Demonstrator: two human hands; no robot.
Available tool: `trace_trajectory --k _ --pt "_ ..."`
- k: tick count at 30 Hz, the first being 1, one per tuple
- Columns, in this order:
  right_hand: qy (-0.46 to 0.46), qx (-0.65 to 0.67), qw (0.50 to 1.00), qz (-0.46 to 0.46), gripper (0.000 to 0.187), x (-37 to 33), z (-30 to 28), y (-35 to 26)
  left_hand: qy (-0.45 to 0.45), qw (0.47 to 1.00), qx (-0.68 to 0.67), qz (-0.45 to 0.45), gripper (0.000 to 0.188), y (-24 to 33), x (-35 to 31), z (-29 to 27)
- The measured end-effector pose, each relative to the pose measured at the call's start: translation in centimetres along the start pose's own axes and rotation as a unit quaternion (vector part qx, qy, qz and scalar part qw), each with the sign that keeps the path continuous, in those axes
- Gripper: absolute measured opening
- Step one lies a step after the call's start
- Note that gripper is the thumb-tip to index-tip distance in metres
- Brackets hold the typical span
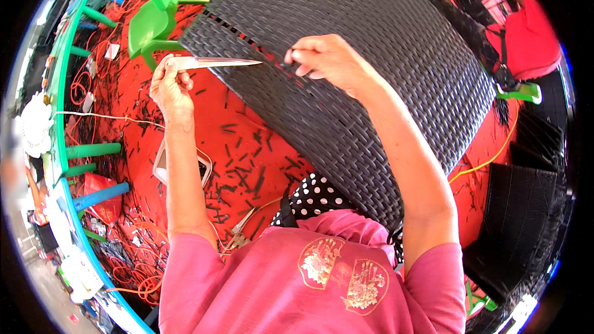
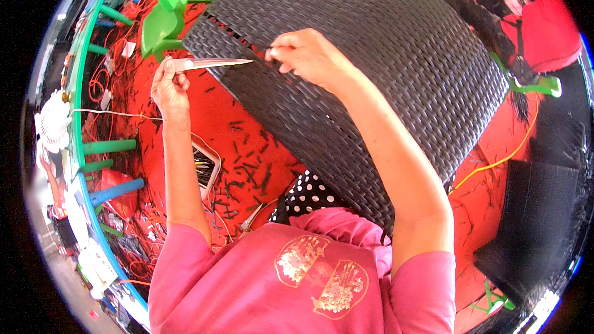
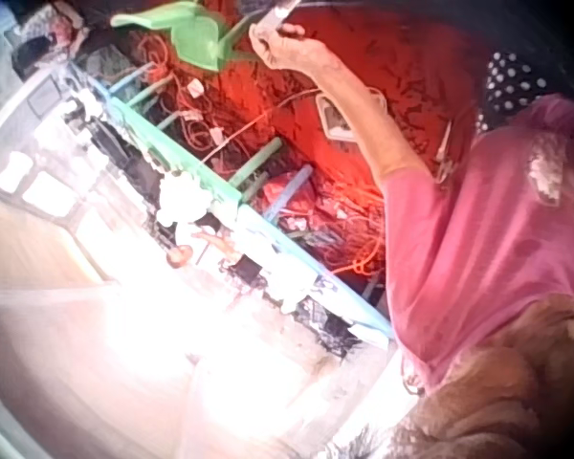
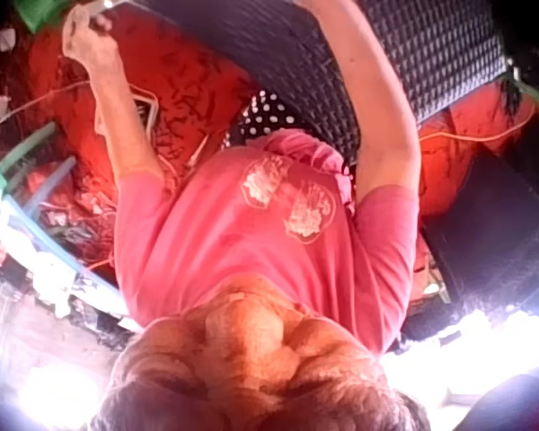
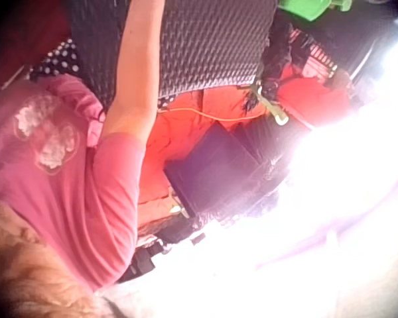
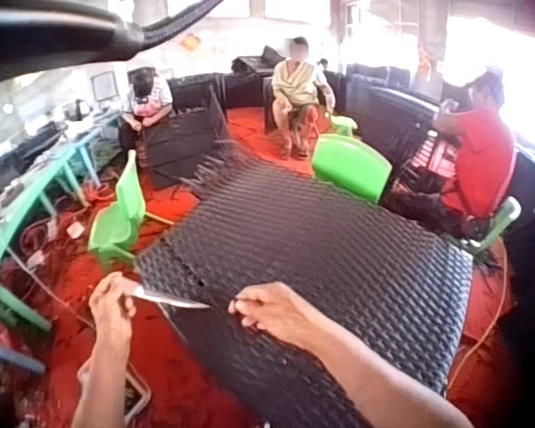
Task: The person sits on the floor and uses pliers to pull and adjust black plastic weaving strips on a dark wicker furniture panel. They repeatedly insert the tool into the weave, pull the strips taut, and smooth the surface with their hands. The person also lifts and repositions the panel to access different areas.
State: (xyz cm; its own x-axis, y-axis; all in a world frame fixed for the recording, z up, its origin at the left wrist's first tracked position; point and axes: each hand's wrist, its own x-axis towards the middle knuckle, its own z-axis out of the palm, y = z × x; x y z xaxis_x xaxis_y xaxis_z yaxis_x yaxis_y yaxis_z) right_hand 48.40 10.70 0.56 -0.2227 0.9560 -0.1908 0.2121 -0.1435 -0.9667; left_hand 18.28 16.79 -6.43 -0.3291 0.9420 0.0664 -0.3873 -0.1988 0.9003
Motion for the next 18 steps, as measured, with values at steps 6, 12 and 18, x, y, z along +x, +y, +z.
trace_trajectory --k 6,12,18 --pt "0.026 0.118 0.993 0.010 0.021 0.5 0.0 1.3 0.001 1.000 -0.002 0.025 0.016 0.9 0.5 1.2" --pt "0.050 0.156 0.986 0.022 0.021 1.1 0.7 2.8 -0.040 0.995 0.028 0.092 0.015 1.0 1.4 3.6" --pt "0.040 0.215 0.976 0.000 0.019 0.9 0.5 3.6 -0.080 0.987 0.088 0.110 0.016 2.1 1.3 6.1"
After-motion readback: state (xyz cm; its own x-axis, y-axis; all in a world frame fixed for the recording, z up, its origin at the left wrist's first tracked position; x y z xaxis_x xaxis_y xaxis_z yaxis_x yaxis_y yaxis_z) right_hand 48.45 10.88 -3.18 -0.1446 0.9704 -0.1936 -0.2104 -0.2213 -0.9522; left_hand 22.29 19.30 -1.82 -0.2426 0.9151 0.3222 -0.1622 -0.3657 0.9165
